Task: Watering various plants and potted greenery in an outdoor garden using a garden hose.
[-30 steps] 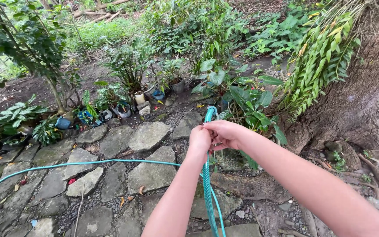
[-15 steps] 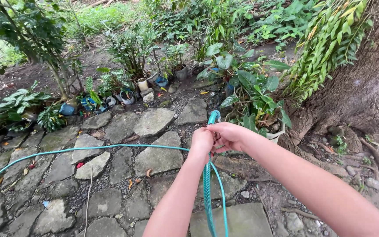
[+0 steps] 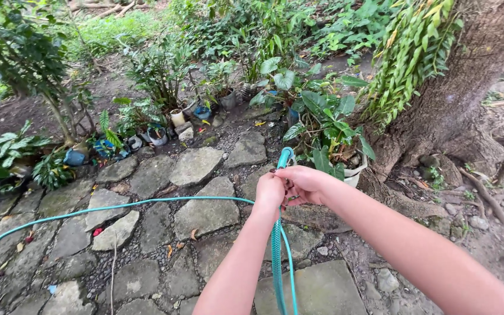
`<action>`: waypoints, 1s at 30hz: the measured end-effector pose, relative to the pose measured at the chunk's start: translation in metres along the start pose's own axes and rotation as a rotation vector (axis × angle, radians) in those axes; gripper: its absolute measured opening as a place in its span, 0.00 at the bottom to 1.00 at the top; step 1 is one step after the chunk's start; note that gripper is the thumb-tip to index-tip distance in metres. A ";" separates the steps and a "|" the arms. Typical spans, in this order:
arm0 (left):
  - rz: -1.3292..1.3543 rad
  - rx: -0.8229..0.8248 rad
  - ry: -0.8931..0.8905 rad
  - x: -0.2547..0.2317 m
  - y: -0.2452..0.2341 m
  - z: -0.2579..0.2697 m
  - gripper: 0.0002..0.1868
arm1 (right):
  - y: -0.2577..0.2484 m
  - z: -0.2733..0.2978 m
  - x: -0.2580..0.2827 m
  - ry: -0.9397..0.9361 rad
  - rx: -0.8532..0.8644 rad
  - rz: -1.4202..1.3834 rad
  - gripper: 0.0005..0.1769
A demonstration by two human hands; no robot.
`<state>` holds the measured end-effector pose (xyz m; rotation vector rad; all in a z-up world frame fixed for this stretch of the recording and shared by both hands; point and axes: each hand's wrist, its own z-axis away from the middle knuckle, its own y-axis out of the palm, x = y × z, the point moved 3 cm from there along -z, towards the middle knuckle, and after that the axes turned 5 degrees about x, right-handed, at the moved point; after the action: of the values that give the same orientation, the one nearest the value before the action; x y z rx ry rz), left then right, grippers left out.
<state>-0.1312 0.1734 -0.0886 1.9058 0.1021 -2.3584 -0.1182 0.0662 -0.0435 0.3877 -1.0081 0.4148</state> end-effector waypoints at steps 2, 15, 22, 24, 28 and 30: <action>-0.030 0.000 0.027 0.006 0.004 -0.017 0.18 | -0.005 0.003 0.005 -0.021 -0.017 -0.005 0.16; 0.059 0.011 0.141 -0.070 0.057 -0.107 0.18 | -0.083 -0.031 0.090 -0.188 -0.092 0.001 0.18; 0.166 0.035 0.176 -0.122 0.100 -0.165 0.19 | -0.139 -0.052 0.151 -0.281 -0.082 -0.063 0.18; 0.200 0.038 0.199 -0.135 0.111 -0.175 0.19 | -0.150 -0.050 0.167 -0.301 -0.078 -0.032 0.19; 0.204 0.044 0.209 -0.154 0.134 -0.191 0.19 | -0.179 -0.054 0.187 -0.301 -0.085 -0.017 0.18; 0.197 0.049 0.244 -0.165 0.141 -0.196 0.18 | -0.187 -0.051 0.198 -0.336 -0.114 -0.026 0.20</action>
<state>0.1111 0.0635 0.0330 2.1118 -0.1200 -2.0155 0.1060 -0.0382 0.0823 0.3748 -1.3461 0.2711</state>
